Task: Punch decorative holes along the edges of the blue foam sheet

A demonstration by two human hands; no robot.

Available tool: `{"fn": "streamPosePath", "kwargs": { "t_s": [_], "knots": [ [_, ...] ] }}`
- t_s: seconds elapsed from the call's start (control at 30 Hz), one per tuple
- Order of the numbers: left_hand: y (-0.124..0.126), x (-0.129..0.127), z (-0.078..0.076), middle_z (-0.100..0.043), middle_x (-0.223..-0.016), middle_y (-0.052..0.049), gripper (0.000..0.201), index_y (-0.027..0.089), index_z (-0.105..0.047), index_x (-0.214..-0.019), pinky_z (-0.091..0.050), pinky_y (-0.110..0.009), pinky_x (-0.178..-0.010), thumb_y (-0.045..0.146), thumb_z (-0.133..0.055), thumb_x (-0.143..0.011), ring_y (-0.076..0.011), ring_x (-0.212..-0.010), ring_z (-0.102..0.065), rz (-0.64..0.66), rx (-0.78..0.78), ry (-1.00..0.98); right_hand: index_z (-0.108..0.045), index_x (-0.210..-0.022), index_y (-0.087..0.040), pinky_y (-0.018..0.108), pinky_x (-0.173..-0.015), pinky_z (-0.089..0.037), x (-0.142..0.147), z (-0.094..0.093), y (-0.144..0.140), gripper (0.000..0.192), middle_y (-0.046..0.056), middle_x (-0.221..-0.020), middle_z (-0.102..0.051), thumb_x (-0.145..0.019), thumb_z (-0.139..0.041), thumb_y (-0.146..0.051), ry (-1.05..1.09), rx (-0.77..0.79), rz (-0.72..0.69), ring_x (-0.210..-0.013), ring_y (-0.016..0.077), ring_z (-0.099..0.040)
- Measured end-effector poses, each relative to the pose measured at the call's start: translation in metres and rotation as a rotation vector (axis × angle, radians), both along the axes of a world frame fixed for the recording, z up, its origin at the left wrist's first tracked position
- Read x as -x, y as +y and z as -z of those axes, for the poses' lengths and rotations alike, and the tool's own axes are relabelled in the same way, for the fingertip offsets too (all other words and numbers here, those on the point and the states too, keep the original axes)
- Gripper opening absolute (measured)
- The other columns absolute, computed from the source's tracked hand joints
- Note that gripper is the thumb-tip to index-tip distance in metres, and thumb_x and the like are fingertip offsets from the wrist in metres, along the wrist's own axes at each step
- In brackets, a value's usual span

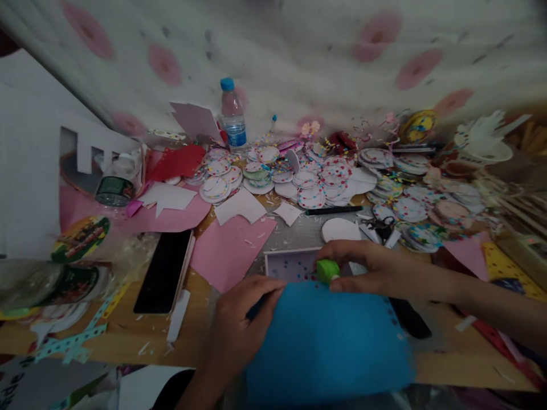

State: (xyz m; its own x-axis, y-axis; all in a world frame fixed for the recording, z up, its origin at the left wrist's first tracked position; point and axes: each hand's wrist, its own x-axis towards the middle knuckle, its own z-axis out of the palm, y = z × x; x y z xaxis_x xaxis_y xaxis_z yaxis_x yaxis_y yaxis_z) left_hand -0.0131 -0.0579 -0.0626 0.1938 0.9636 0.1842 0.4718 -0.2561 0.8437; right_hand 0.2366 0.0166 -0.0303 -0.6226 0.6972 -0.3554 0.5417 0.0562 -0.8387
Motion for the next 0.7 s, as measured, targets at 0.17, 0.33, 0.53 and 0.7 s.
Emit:
{"fn": "streamPosePath", "kwargs": {
  "t_s": [0.17,0.33,0.53,0.7],
  "knots": [
    [0.003,0.010,0.003,-0.072,-0.088,0.001,0.016,0.025,-0.070,-0.092,-0.051,-0.021,-0.076,0.016,-0.058,-0.088,-0.0127,-0.083,-0.067,-0.020,0.078,-0.050,-0.062,-0.097,-0.018,0.028,-0.069,-0.048,0.015,-0.002,0.002,0.042,0.004,-0.088,-0.064,-0.079,-0.058,-0.056,0.077,0.220,0.094,-0.081,0.0181,-0.060],
    [0.005,0.019,0.001,-0.073,-0.088,0.001,0.014,0.024,-0.071,-0.090,-0.052,-0.022,-0.076,0.018,-0.059,-0.087,-0.0140,-0.083,-0.068,-0.036,0.124,-0.058,-0.065,-0.098,-0.019,0.027,-0.064,-0.045,0.028,-0.002,0.003,0.043,0.002,-0.081,-0.062,-0.081,-0.056,-0.057,0.060,0.227,0.095,-0.074,0.0152,-0.056],
    [0.002,0.027,0.004,-0.073,-0.093,0.002,0.015,0.027,-0.071,-0.094,-0.053,-0.024,-0.080,0.020,-0.059,-0.088,-0.0148,-0.087,-0.068,-0.023,0.115,-0.075,-0.067,-0.097,-0.019,0.025,-0.061,-0.043,0.037,0.000,0.005,0.041,0.001,-0.079,-0.062,-0.083,-0.055,-0.056,0.043,0.222,0.085,-0.069,0.0139,-0.055],
    [0.001,0.032,0.005,-0.073,-0.092,0.003,0.014,0.027,-0.071,-0.092,-0.052,-0.021,-0.080,0.020,-0.059,-0.088,-0.0131,-0.087,-0.067,-0.021,0.108,-0.103,-0.067,-0.097,-0.019,0.025,-0.060,-0.043,0.045,-0.005,0.004,0.043,0.000,-0.076,-0.060,-0.083,-0.054,-0.058,-0.010,0.195,0.067,-0.068,0.0135,-0.053]
  ]
}}
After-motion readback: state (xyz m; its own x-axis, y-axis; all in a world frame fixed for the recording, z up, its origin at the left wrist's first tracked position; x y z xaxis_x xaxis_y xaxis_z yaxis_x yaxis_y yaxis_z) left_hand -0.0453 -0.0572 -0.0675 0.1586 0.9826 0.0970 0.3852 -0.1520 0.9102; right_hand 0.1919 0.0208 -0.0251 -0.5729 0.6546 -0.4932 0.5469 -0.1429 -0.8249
